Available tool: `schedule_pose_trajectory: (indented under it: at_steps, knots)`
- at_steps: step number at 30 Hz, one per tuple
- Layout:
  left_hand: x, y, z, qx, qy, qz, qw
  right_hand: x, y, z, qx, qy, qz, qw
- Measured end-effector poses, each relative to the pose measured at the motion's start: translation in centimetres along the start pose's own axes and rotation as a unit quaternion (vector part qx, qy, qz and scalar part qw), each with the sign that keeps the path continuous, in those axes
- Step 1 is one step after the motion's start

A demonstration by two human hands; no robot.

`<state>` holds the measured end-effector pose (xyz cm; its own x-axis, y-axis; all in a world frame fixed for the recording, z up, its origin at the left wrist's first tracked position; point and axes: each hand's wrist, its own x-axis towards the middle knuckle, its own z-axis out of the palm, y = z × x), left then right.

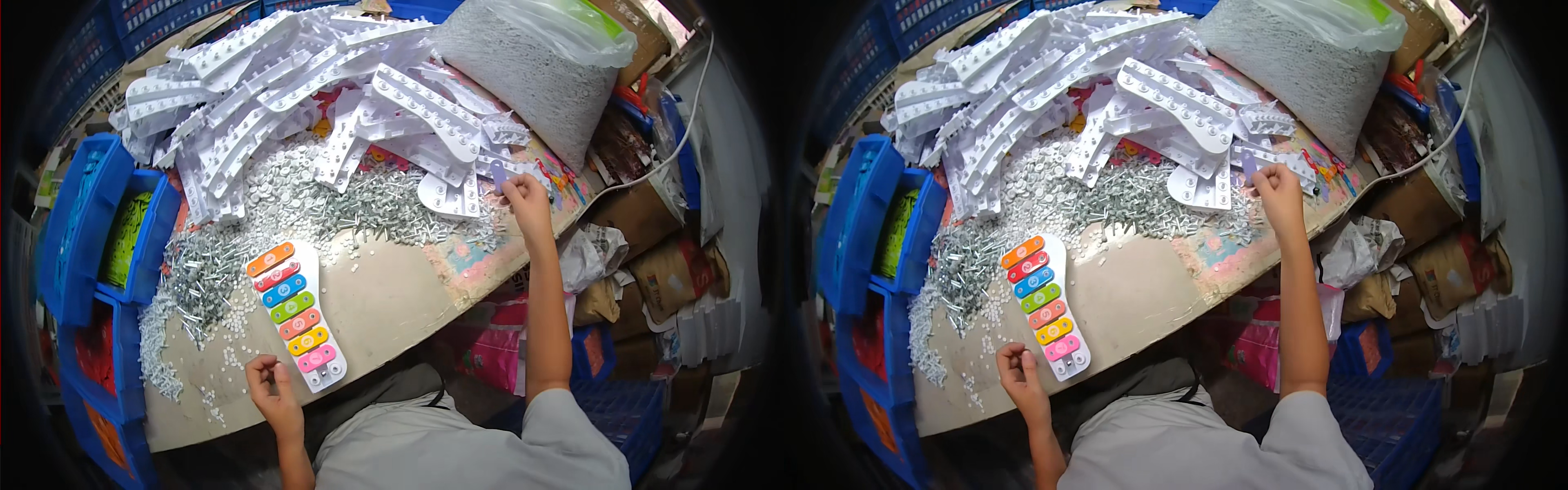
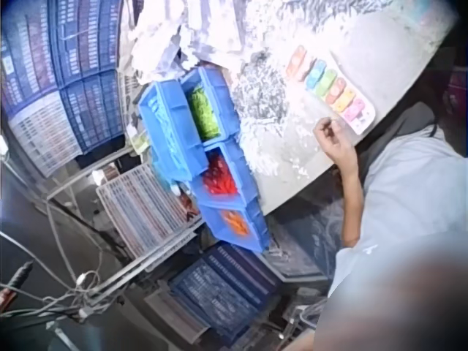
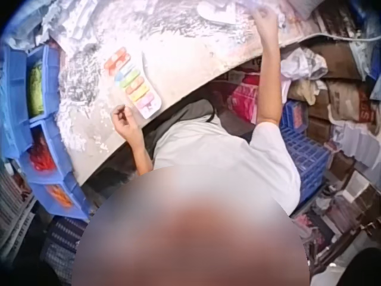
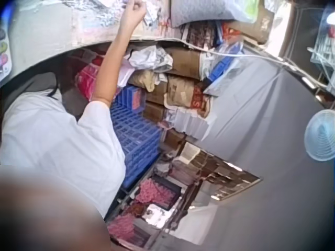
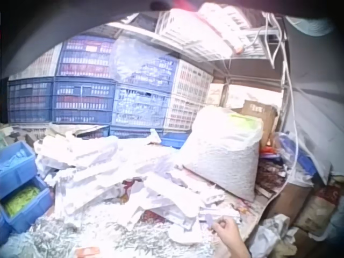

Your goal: Assembling toy xylophones by placing colored plates onto white plastic bases and securing them with metal pins.

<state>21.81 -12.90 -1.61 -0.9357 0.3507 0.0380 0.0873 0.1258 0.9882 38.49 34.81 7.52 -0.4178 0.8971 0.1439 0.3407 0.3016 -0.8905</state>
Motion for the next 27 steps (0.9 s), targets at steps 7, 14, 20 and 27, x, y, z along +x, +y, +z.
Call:
schedule_pose_trajectory:
  at_steps: [7,14,20,27]
  knots:
    - [0.3,5.3,-0.2,0.083,-0.110,0.153,0.979,-17.2,-10.1,8.8,0.101,-0.296,-0.029,0.949]
    - [-1.4,9.3,-0.8,-0.227,-0.178,-0.160,0.944,-23.0,-11.1,13.9,-0.046,-0.306,-0.450,0.838]
    - [-1.8,6.8,-1.6,-0.077,-0.165,-0.071,0.981,-24.4,-11.7,13.2,0.077,-0.439,-0.113,0.888]
    - [-1.6,6.4,-1.5,-0.019,-0.187,-0.042,0.981,-23.5,-10.3,14.1,0.012,-0.534,-0.216,0.817]
